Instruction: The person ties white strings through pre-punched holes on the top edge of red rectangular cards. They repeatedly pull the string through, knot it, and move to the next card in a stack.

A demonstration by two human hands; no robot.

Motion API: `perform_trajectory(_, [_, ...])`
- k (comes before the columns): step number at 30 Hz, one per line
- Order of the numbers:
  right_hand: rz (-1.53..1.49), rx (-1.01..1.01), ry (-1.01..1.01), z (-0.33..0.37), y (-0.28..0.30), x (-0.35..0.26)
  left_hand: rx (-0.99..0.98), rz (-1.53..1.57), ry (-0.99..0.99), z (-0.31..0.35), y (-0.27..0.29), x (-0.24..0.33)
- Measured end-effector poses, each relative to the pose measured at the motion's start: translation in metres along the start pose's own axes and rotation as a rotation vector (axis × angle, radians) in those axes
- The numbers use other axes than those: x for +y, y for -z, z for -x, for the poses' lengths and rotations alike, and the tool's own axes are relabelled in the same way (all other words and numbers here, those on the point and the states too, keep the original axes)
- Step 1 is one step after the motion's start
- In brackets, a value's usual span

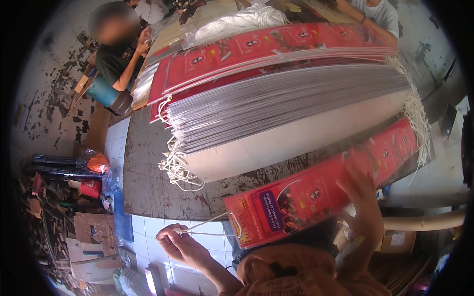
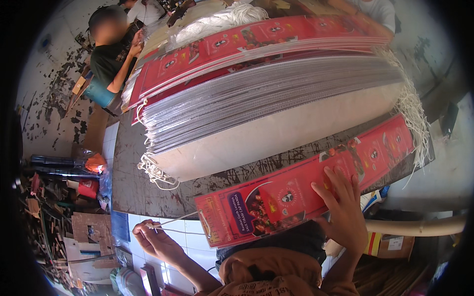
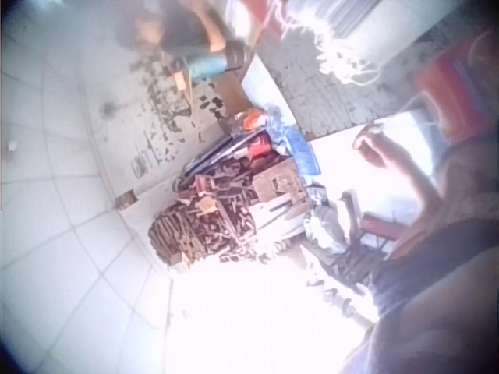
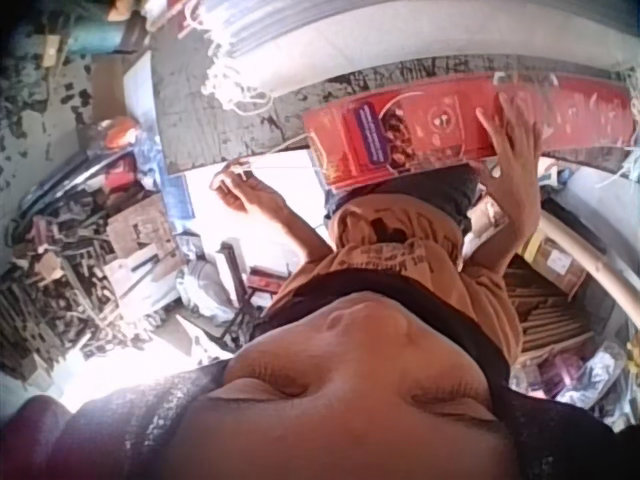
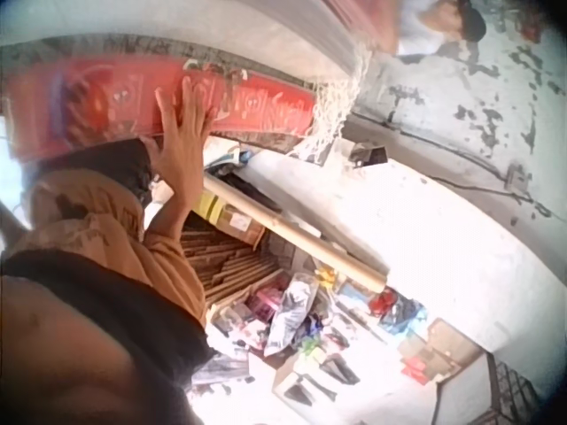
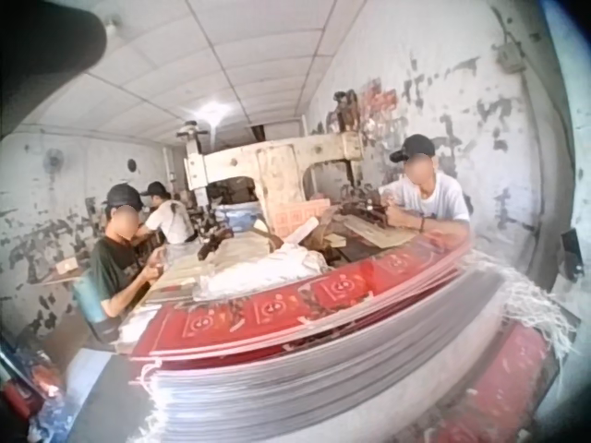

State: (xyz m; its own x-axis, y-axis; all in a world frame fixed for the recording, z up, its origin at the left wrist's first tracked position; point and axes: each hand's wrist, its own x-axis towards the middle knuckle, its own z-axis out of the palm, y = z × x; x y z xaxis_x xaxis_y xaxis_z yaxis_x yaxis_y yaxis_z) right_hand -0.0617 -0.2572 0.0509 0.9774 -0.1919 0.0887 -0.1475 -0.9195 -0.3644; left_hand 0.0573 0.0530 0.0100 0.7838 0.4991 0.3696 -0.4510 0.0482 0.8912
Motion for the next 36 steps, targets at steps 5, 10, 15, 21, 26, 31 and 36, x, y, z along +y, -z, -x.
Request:
perform_trajectory(5, [-0.037, 0.008, -0.001, 0.002, 0.004, -0.002, 0.007, -0.017, -0.006, -0.003, 0.008, 0.003])
perform_trajectory(10, [-0.017, 0.033, 0.103, 0.006, 0.004, 0.002, 0.019, 0.002, 0.013, -0.004, 0.014, 0.004])
perform_trajectory(15, [0.049, 0.162, 0.134, -0.001, 0.002, -0.001, 0.006, 0.007, 0.073, -0.001, 0.016, 0.002])
perform_trajectory(21, [0.091, 0.417, 0.202, -0.039, 0.007, -0.001, -0.081, -0.12, 0.132, -0.001, 0.019, -0.001])
perform_trajectory(26, [0.093, 0.696, 0.093, -0.081, 0.018, -0.014, -0.114, -0.316, 0.142, 0.005, 0.009, 0.001])
perform_trajectory(31, [0.057, 0.732, 0.064, -0.095, 0.006, -0.013, -0.073, -0.266, 0.176, 0.016, 0.011, -0.005])
perform_trajectory(36, [0.32, 0.628, -0.073, -0.057, 0.0, 0.006, -0.066, -0.274, 0.168, 0.021, 0.008, -0.005])
